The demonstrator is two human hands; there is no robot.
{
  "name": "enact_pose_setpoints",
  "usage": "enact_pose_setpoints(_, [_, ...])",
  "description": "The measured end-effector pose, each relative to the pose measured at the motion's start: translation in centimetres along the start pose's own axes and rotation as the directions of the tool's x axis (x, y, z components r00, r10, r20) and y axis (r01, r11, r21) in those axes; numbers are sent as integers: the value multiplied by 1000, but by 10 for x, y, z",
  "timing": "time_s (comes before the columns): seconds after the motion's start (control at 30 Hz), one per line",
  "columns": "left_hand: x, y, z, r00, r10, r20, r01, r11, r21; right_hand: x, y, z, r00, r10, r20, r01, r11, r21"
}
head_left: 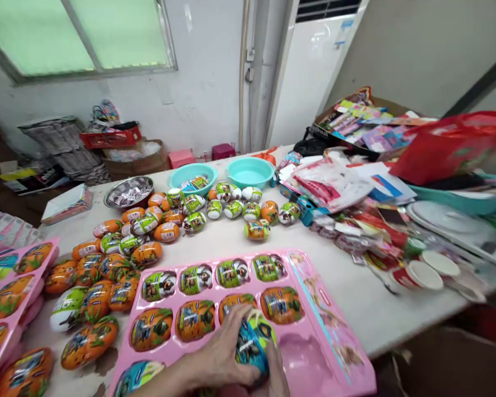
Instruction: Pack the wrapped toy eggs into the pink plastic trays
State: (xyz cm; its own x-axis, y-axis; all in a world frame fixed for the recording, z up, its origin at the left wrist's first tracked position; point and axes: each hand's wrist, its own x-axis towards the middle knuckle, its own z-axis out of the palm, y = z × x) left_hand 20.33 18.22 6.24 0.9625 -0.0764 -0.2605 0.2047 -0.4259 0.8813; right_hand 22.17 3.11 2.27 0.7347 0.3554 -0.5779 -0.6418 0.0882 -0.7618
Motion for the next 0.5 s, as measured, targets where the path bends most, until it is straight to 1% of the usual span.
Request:
enact_pose_setpoints(0.03, [-8, 2, 2, 999, 39, -17, -36, 988, 148, -6, -3, 9, 1000, -19, -14, 20, 997, 81])
enact_pose_setpoints(0.07, [-11, 3, -2, 997, 81, -8, -76, 963, 257, -11, -5, 14, 999, -45, -28, 49, 987, 156])
enact_pose_setpoints(0.1, [-11, 2, -11, 994, 112, 8, -109, 940, 323, -16, -6, 15, 997, -65, -45, 72, 978, 195])
enact_pose_setpoints(0.13, [-7, 0, -22, 991, 130, 9, -125, 929, 348, -19, -5, 12, 992, -88, -96, 104, 978, 183])
enact_pose_setpoints(0.17, [-2, -5, -33, 991, 130, -30, -112, 932, 345, -22, -2, 4, 969, -129, -210, 159, 978, 137])
enact_pose_setpoints(0.2, [3, -12, -41, 989, 115, -97, -75, 936, 344, -25, 4, -7, 924, -144, -353, 191, 976, 101])
enact_pose_setpoints(0.23, [7, -18, -45, 984, 109, -141, -55, 938, 342, -28, 11, -18, 865, -124, -485, 189, 978, 87])
enact_pose_setpoints(0.27, [8, -23, -44, 980, 119, -158, -58, 936, 348, -30, 21, -29, 815, -65, -576, 163, 979, 120])
enact_pose_setpoints(0.3, [8, -28, -37, 979, 152, -135, -93, 925, 369, -31, 32, -36, 800, 20, -600, 123, 973, 196])
enact_pose_setpoints(0.33, [5, -31, -26, 976, 202, -80, -154, 903, 401, -31, 44, -40, 818, 105, -565, 76, 954, 289])
enact_pose_setpoints(0.37, [2, -33, -10, 968, 249, -13, -218, 871, 440, -28, 55, -41, 851, 161, -500, 37, 931, 363])
enact_pose_setpoints(0.4, [0, -35, 7, 961, 272, 41, -257, 835, 487, -24, 65, -39, 880, 178, -440, 18, 913, 408])
enact_pose_setpoints(0.43, [-2, -37, 24, 961, 268, 71, -263, 798, 543, -19, 74, -34, 894, 170, -414, 25, 904, 426])
enact_pose_setpoints(0.47, [-2, -38, 40, 966, 246, 83, -246, 762, 599, -14, 80, -29, 890, 153, -429, 49, 905, 423])
enact_pose_setpoints(0.5, [0, -40, 52, 972, 219, 88, -223, 729, 647, -11, 83, -24, 876, 136, -462, 73, 911, 407])
